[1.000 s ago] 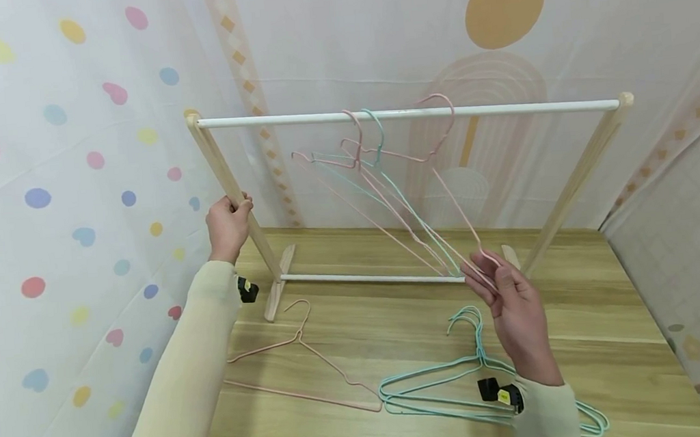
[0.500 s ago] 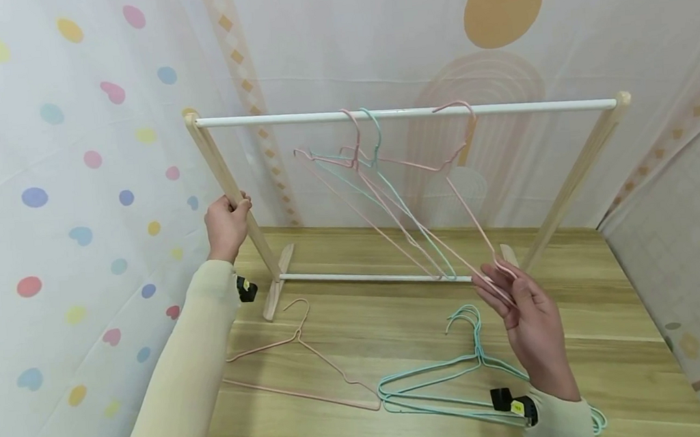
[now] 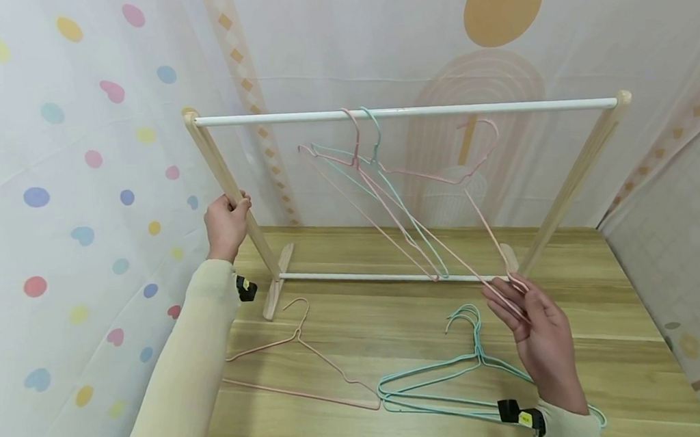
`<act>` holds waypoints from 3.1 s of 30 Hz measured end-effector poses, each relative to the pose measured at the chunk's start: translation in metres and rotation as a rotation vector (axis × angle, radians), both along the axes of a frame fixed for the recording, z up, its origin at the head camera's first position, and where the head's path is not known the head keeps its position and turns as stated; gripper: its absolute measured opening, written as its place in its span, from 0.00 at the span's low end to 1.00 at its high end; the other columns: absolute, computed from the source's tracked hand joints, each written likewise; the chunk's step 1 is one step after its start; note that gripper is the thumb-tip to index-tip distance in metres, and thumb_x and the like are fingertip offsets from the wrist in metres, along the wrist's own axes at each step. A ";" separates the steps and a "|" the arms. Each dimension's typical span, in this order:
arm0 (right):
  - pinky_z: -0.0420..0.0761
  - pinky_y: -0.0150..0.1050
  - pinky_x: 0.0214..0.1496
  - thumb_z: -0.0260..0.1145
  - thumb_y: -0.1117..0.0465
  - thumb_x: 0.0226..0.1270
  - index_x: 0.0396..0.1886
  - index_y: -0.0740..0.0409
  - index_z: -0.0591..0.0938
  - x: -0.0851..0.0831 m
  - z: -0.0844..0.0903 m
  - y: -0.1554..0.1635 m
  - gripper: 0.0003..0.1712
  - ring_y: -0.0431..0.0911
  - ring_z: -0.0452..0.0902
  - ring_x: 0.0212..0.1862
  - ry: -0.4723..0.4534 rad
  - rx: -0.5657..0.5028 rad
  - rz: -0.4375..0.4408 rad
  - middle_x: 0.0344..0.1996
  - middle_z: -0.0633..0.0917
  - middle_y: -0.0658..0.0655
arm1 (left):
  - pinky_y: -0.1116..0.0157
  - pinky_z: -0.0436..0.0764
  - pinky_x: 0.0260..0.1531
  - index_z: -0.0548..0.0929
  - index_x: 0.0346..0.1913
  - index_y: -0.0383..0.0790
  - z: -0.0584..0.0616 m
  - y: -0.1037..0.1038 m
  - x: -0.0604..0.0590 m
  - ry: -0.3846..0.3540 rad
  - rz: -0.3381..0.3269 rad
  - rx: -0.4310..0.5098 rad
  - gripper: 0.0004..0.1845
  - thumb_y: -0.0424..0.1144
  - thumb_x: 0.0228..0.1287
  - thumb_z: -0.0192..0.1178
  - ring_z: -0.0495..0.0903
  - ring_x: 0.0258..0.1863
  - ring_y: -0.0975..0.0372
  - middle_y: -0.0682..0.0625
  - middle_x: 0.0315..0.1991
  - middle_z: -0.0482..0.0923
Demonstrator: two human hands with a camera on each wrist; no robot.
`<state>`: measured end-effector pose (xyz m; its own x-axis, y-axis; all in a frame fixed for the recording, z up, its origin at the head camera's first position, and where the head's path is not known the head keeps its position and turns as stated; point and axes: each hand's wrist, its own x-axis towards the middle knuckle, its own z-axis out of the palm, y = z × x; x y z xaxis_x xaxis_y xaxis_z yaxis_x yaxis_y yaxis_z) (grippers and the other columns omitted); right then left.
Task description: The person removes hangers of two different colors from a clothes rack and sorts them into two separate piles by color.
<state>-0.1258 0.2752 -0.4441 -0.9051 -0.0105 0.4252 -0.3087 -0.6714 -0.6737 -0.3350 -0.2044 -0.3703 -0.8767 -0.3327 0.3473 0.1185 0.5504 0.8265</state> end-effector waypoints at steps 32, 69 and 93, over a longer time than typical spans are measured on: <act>0.73 0.45 0.57 0.35 0.61 0.82 0.64 0.66 0.71 0.003 -0.057 -0.020 0.24 0.57 0.77 0.56 -0.192 0.122 0.131 0.56 0.80 0.65 | 0.54 0.81 0.38 0.84 0.52 0.35 0.002 0.000 0.003 -0.002 -0.003 0.004 0.14 0.39 0.72 0.56 0.83 0.42 0.50 0.39 0.45 0.84; 0.74 0.48 0.56 0.37 0.58 0.83 0.65 0.67 0.70 0.006 -0.081 -0.095 0.24 0.61 0.77 0.55 -0.287 0.217 0.444 0.58 0.79 0.64 | 0.54 0.81 0.39 0.84 0.51 0.35 0.003 0.000 0.002 -0.004 0.006 -0.005 0.13 0.39 0.72 0.56 0.83 0.42 0.50 0.40 0.45 0.84; 0.75 0.48 0.56 0.41 0.54 0.83 0.68 0.82 0.57 0.015 -0.095 -0.152 0.33 0.63 0.76 0.56 -0.380 0.299 0.553 0.59 0.76 0.67 | 0.55 0.81 0.40 0.84 0.53 0.35 0.002 -0.001 0.003 -0.012 0.001 0.011 0.14 0.39 0.73 0.56 0.82 0.44 0.50 0.40 0.47 0.83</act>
<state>-0.1110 0.1237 -0.5395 -0.8180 -0.5751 -0.0097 0.3136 -0.4319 -0.8456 -0.3325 -0.2057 -0.3683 -0.8807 -0.3371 0.3329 0.1082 0.5410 0.8340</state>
